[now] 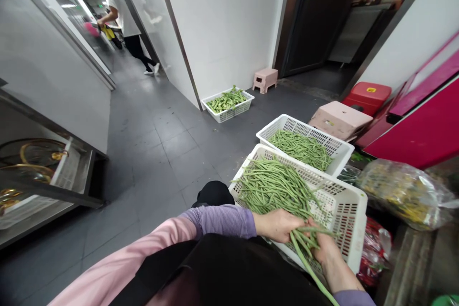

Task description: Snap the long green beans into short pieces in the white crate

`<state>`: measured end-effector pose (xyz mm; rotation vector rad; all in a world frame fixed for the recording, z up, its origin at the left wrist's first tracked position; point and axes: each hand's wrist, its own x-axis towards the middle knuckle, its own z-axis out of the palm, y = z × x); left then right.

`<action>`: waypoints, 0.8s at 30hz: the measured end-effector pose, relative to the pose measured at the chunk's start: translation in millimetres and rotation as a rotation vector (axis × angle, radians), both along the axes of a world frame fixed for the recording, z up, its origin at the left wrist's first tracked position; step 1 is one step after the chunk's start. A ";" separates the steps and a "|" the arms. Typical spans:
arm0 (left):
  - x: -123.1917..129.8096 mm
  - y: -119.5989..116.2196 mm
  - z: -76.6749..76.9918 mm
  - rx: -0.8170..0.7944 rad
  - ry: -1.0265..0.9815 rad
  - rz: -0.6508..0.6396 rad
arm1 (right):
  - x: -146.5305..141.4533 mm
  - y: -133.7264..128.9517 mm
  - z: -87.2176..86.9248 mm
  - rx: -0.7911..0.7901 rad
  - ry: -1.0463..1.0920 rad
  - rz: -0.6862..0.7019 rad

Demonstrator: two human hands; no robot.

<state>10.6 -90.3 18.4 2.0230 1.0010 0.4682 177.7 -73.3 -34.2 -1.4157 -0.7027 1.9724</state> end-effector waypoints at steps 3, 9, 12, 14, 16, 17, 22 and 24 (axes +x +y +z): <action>-7.5 12.3 -4.0 0.090 0.141 0.032 | -3.3 -6.9 6.6 -0.104 -0.004 0.016; -19.5 27.7 -10.0 0.194 0.172 -0.085 | -5.6 -4.7 31.3 -0.043 -0.012 0.058; -18.1 29.2 -18.9 0.012 0.084 -0.022 | 4.9 4.0 28.5 -0.063 -0.021 0.155; -18.5 36.6 -24.7 -0.101 0.022 0.134 | 12.2 8.0 22.3 -0.099 -0.032 0.126; -20.0 48.4 -27.8 -0.236 -0.115 0.351 | 15.7 14.7 17.6 -0.205 -0.067 0.047; -20.9 54.9 -27.9 -0.329 -0.205 0.459 | 15.6 22.1 17.5 -0.253 -0.086 0.002; -24.9 81.7 -17.9 -0.732 -0.603 0.757 | 3.1 128.7 56.8 0.003 -0.068 -0.160; -26.7 89.2 -12.1 -0.802 -0.719 0.798 | -3.7 185.3 81.4 0.289 -0.098 -0.156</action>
